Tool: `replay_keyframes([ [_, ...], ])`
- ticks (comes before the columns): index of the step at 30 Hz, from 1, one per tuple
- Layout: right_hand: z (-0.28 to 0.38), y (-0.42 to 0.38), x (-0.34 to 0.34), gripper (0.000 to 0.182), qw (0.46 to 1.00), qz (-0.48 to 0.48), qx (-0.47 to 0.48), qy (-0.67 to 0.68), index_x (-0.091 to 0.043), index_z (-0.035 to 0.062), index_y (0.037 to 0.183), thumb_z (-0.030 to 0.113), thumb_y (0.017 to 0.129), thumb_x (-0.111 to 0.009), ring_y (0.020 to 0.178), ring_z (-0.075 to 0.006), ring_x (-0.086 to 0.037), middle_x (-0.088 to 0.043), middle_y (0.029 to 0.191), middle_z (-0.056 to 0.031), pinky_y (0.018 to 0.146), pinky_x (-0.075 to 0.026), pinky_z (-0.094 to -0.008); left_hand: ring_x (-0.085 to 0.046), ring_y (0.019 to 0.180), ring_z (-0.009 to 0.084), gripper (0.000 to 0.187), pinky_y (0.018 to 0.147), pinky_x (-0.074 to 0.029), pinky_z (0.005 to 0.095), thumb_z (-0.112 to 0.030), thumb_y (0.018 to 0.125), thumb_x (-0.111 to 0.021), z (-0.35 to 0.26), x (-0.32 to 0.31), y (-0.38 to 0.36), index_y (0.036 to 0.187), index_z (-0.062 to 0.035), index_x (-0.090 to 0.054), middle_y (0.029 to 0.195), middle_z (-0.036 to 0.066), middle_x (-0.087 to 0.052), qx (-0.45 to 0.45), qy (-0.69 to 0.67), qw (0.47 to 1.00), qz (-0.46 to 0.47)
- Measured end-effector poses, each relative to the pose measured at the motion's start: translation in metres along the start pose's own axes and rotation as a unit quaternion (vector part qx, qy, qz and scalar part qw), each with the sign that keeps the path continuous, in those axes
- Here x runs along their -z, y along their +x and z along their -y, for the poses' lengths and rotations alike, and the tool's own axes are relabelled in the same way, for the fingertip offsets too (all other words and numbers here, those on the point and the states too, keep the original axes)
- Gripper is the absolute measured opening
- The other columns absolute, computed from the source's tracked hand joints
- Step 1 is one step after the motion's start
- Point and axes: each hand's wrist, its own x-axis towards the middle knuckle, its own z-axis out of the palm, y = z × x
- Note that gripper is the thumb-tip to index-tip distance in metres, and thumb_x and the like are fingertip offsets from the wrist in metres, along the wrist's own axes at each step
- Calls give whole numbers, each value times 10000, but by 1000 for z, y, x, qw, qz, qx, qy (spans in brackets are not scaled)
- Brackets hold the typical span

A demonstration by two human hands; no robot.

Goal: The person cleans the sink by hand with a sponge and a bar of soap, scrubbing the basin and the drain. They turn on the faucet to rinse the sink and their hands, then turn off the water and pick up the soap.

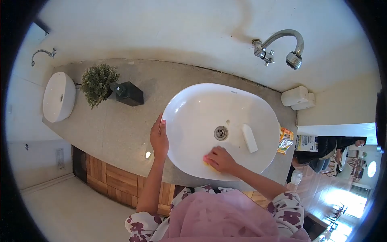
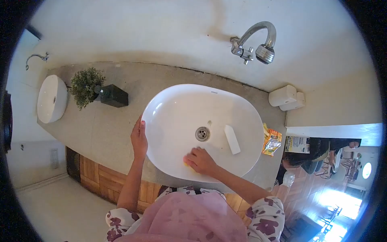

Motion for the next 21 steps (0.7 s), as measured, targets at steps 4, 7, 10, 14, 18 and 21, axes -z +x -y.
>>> replay_keyframes([
  [4,-44,70,-24,102,959,-186,85,-196,-579,104,911,151,821,-580,813,-269,-516,-528,841,-82,703,-415,-416,-557,1166,299,410,983,-418,374,-315,998,-467,-4,0,1,1282,-37,-567,1243,190,-595,-12,33,999,0],
  [7,-76,122,8,110,930,-264,66,-246,-577,101,899,145,801,-594,829,-272,-524,-540,859,-91,698,-412,-427,-559,1160,305,414,978,-420,378,-321,996,-469,-9,2,0,1279,-37,-569,1241,185,-598,-7,40,999,2],
  [10,-70,131,18,99,926,-306,35,-218,-580,90,892,140,810,-605,839,-283,-527,-545,870,-104,699,-412,-436,-562,1154,312,422,975,-420,380,-330,995,-467,-2,1,1,1277,-34,-570,1237,183,-601,-14,35,999,4],
  [14,-57,111,0,129,944,-316,-10,-95,-594,70,916,169,840,-622,837,-320,-528,-546,881,-126,708,-416,-447,-565,1151,312,434,978,-419,376,-338,996,-457,-1,2,1,1276,-25,-567,1237,191,-599,-21,54,998,1],
  [18,-12,31,-15,174,997,-61,-31,40,-633,68,907,230,844,-641,842,-314,-545,-556,840,-123,750,-441,-425,-569,1147,313,440,982,-418,370,-341,994,-462,13,-2,3,1275,-19,-566,1234,195,-600,-33,25,999,-9],
  [21,-5,-27,14,196,994,19,-38,97,-640,69,883,256,829,-660,841,-298,-545,-558,824,-110,750,-446,-403,-571,1150,300,447,984,-417,360,-351,991,-471,6,1,1,1276,-19,-565,1231,188,-605,-31,22,999,-3],
])
